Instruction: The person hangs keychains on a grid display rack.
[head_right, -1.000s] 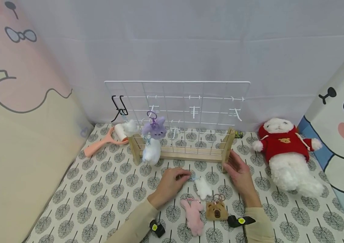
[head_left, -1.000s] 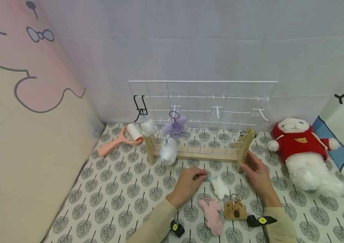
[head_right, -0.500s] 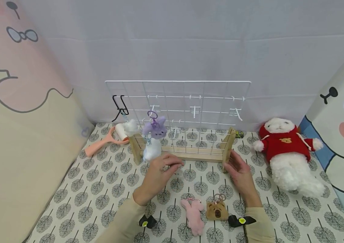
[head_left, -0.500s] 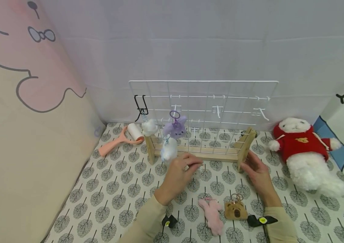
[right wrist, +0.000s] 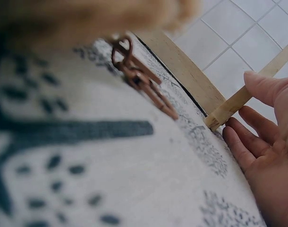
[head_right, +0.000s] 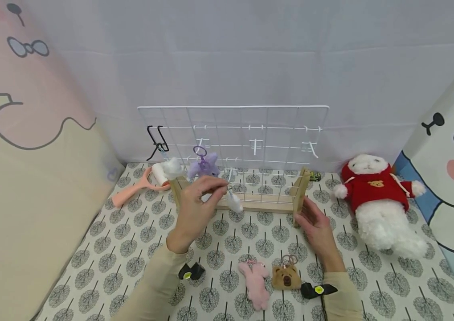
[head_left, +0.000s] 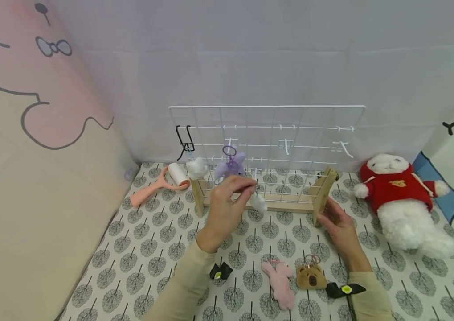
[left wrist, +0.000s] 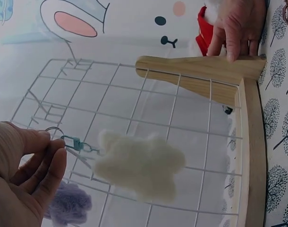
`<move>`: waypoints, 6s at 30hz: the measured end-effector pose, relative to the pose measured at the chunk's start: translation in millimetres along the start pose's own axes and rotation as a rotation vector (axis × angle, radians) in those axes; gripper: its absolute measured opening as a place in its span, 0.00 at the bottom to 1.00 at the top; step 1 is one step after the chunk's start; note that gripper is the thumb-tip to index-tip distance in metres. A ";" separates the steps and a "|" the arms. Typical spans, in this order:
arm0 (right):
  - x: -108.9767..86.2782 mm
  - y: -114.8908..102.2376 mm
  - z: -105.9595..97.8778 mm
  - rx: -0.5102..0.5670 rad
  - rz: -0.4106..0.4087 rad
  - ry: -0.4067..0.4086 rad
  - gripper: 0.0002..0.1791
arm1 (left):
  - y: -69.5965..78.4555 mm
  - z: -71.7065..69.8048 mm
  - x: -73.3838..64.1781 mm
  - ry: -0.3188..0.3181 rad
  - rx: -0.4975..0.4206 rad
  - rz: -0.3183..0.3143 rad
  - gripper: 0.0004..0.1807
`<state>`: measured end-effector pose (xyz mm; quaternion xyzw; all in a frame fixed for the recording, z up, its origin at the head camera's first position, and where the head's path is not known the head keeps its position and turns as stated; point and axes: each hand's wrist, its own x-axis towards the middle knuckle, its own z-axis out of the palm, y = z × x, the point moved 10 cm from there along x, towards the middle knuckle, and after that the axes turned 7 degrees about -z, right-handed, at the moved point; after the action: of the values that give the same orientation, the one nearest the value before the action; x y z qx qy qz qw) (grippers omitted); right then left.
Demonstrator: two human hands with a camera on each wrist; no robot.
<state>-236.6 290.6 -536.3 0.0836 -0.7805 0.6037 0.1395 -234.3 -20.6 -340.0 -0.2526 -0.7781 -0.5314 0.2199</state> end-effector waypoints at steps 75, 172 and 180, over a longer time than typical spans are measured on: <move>1.5 2.0 1.0 -0.010 0.048 -0.011 0.38 | -95.3 103.1 -145.8 -0.580 0.120 -0.446 0.16; 1.3 -0.9 -1.5 0.036 -0.023 0.003 0.36 | 63.9 26.8 82.2 -0.122 -0.026 0.003 0.07; 3.0 -0.7 0.6 0.015 -0.010 -0.010 0.36 | 52.7 30.9 78.7 -0.116 -0.030 -0.022 0.07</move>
<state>-239.3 289.9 -534.9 0.0913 -0.7763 0.6083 0.1379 -264.6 37.1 -264.7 -0.2777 -0.7842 -0.5299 0.1648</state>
